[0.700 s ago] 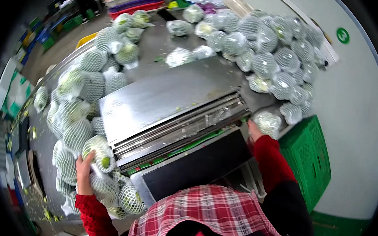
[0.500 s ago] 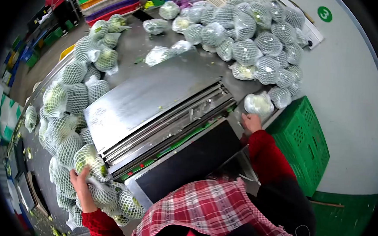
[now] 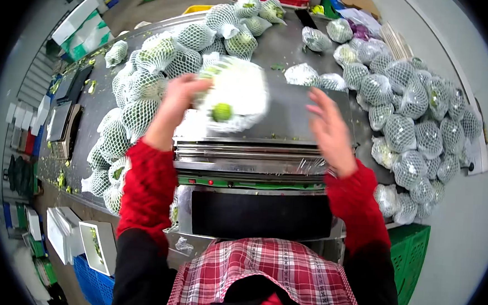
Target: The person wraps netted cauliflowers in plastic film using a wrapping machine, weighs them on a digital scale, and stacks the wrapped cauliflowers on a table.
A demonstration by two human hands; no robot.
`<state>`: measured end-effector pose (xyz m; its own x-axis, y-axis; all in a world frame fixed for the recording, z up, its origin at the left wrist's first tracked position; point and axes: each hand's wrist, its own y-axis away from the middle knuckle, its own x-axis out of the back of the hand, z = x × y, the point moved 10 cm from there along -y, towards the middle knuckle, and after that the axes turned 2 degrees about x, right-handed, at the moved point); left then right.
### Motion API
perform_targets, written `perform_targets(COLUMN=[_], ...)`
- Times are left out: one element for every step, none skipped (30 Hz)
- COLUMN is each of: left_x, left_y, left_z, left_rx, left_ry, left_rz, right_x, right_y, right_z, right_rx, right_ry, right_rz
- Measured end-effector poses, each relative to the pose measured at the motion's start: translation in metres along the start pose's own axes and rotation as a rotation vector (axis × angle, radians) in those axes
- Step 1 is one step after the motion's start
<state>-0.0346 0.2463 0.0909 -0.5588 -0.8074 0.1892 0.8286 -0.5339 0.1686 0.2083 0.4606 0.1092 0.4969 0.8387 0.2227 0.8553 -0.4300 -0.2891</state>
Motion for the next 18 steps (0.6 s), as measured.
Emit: perform_targets(left_x=[-0.034, -0.068, -0.09, -0.104, -0.106, -0.106, -0.093, -0.079, -0.059, -0.032, -0.006, 0.002, 0.008, 0.008, 0.004, -0.001, -0.006, -0.014], left_y=[-0.011, -0.024, -0.024, -0.021, -0.023, -0.019, -0.013, -0.005, 0.0, 0.019, 0.053, 0.08, 0.109, 0.118, 0.122, 0.117, 0.106, 0.103], left_z=[-0.013, -0.033, -0.043, -0.053, -0.061, -0.055, -0.043, -0.035, -0.038, -0.032, -0.02, -0.022, -0.028, -0.043, -0.052, -0.055, -0.074, -0.077], left_rx=[0.046, 0.087, 0.13, 0.177, 0.203, 0.194, 0.103, 0.013, -0.09, -0.208, -0.377, -0.316, -0.437, -0.337, -0.309, -0.293, -0.224, -0.223], left_ry=[0.019, 0.044, 0.099, 0.154, 0.154, 0.159, 0.096, 0.03, 0.014, -0.193, -0.671, -1.09, -1.175, -1.362, -1.389, -1.417, -1.281, -1.119], left_rz=[-0.136, -0.277, -0.302, -0.329, -0.345, -0.346, -0.215, -0.088, -0.002, 0.113, 0.268, 0.247, 0.309, 0.25, 0.213, 0.194, 0.087, 0.027], right_x=[-0.025, -0.044, -0.05, -0.053, -0.051, -0.048, -0.047, -0.045, -0.028, 0.004, 0.036, 0.058, 0.075, 0.079, 0.065, 0.052, 0.038, 0.027], right_y=[-0.022, -0.036, -0.037, -0.035, -0.034, -0.038, -0.039, -0.037, -0.03, -0.019, 0.0, 0.02, 0.047, 0.07, 0.08, 0.08, 0.075, 0.074], right_z=[0.004, 0.014, 0.038, 0.049, 0.05, 0.05, 0.046, 0.043, 0.036, 0.042, 0.03, 0.032, 0.057, 0.073, 0.075, 0.074, 0.075, 0.078], right_rx=[0.123, 0.248, 0.137, 0.021, -0.012, -0.005, 0.055, 0.111, 0.111, 0.002, -0.088, -0.224, -0.357, -0.447, -0.508, -0.479, -0.482, -0.49], right_ry=[0.079, 0.167, 0.235, 0.303, 0.282, 0.29, 0.311, 0.331, 0.214, 0.123, 0.204, 0.649, 0.865, 0.979, 1.047, 1.099, 1.021, 0.94], right_rz=[-0.041, -0.079, -0.083, -0.085, -0.12, -0.12, -0.109, -0.096, -0.068, -0.023, 0.03, -0.076, -0.151, -0.175, -0.282, -0.306, -0.321, -0.339])
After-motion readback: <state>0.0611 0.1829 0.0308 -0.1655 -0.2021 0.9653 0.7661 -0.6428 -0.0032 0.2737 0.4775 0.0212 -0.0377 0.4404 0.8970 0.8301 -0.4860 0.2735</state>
